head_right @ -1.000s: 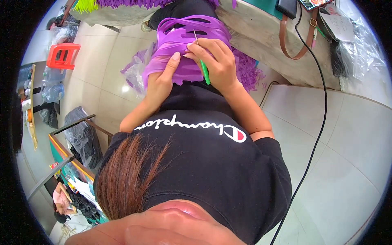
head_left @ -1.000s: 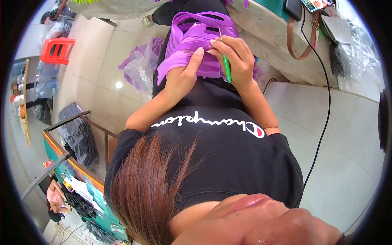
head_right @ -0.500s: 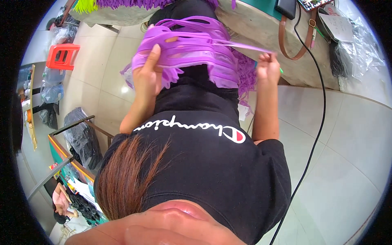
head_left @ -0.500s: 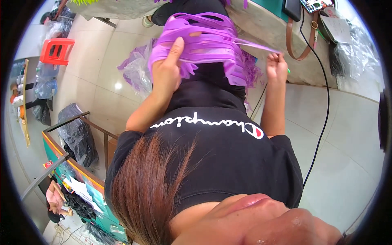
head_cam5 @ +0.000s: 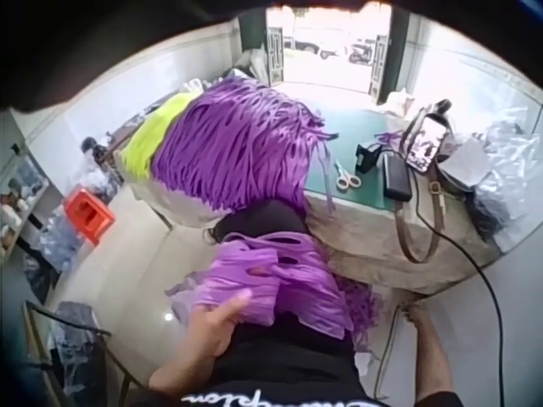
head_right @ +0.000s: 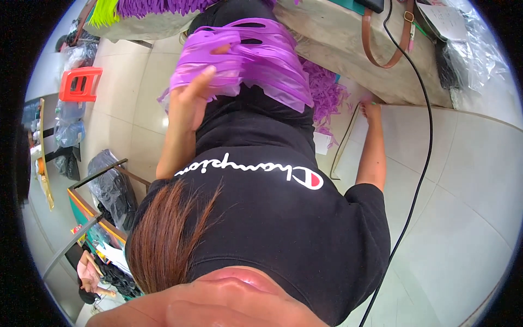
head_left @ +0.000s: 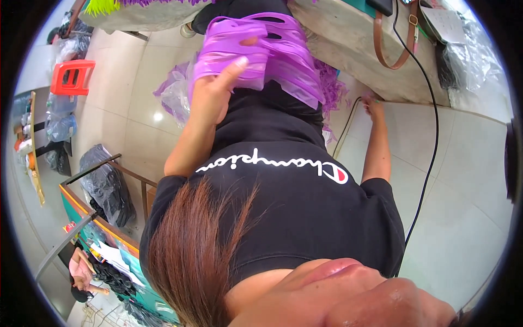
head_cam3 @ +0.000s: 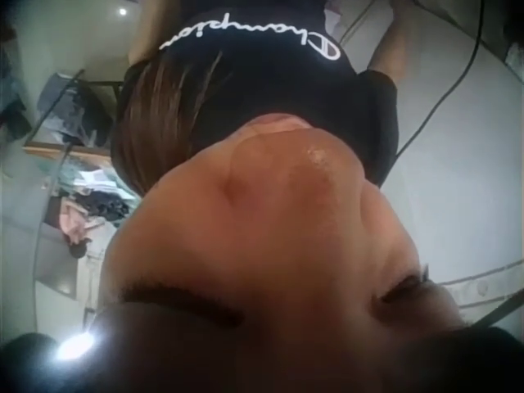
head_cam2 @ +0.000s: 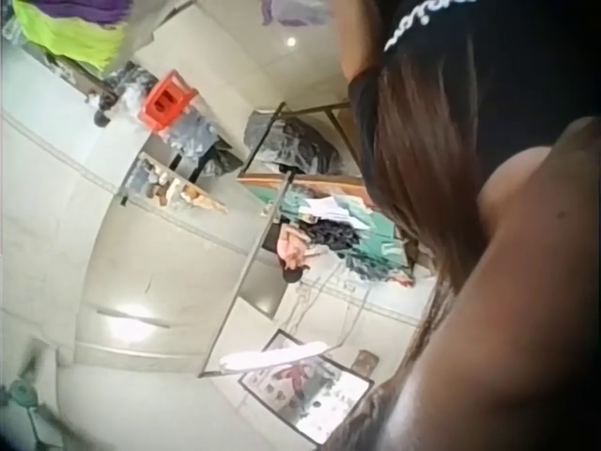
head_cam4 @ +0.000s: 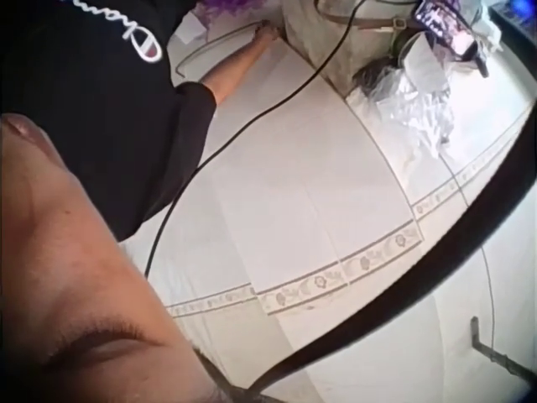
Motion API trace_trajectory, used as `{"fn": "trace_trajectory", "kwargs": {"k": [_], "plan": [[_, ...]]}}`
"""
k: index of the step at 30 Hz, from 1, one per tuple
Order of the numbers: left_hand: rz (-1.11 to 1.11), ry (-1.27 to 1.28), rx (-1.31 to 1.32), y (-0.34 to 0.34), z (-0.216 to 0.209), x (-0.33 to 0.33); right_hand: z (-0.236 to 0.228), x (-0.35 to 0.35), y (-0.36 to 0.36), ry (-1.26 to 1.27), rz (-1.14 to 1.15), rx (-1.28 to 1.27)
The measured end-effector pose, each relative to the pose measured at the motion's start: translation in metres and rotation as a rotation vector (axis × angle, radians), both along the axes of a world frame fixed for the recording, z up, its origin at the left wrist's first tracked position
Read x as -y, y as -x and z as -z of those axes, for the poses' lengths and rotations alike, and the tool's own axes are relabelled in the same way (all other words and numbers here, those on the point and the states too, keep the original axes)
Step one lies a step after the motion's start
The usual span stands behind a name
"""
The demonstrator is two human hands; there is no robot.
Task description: Sorting and preparing purple plastic strips using a small tool.
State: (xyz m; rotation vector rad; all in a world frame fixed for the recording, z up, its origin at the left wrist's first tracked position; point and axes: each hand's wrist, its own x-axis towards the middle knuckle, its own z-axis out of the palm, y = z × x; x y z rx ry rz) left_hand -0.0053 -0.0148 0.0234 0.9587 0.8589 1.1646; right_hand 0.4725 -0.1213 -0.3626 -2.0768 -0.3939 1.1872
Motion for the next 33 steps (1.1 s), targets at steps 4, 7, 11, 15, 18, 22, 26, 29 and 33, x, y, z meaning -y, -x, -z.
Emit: {"fn": "trace_trajectory", "kwargs": {"k": [4, 7, 11, 15, 18, 22, 26, 29, 33], "plan": [[0.374, -0.094, -0.215, 0.012, 0.017, -0.019, -0.081, -0.006, 0.021, -0.098, -0.278, 0.815], [0.457, -0.193, -0.465, 0.024, 0.014, -0.018, -0.189, -0.032, 0.093, -0.292, -0.206, 0.877], [0.505, -0.043, -0.282, 0.021, -0.002, -0.017, -0.289, -0.053, 0.167, -0.700, -0.295, 0.477], [0.300, -0.067, -0.034, 0.003, 0.003, -0.005, -0.345, -0.057, 0.250, -1.196, -0.412, -0.052], [0.290, -0.030, 0.027, -0.002, 0.004, -0.003, -0.365, -0.058, 0.292, -1.274, -0.420, -0.255], [0.372, -0.007, 0.050, -0.002, 0.001, -0.003, -0.356, -0.068, 0.311, -1.262, -0.409, -0.248], [0.277, -0.061, -0.060, 0.000, 0.008, -0.001, -0.355, -0.070, 0.314, -1.264, -0.449, -0.215], [0.256, -0.083, -0.069, -0.001, 0.009, 0.001, -0.355, -0.070, 0.314, -1.231, -0.423, -0.175], [0.277, -0.074, -0.059, 0.000, 0.006, -0.001, -0.357, -0.070, 0.314, -1.215, -0.388, -0.230]]}}
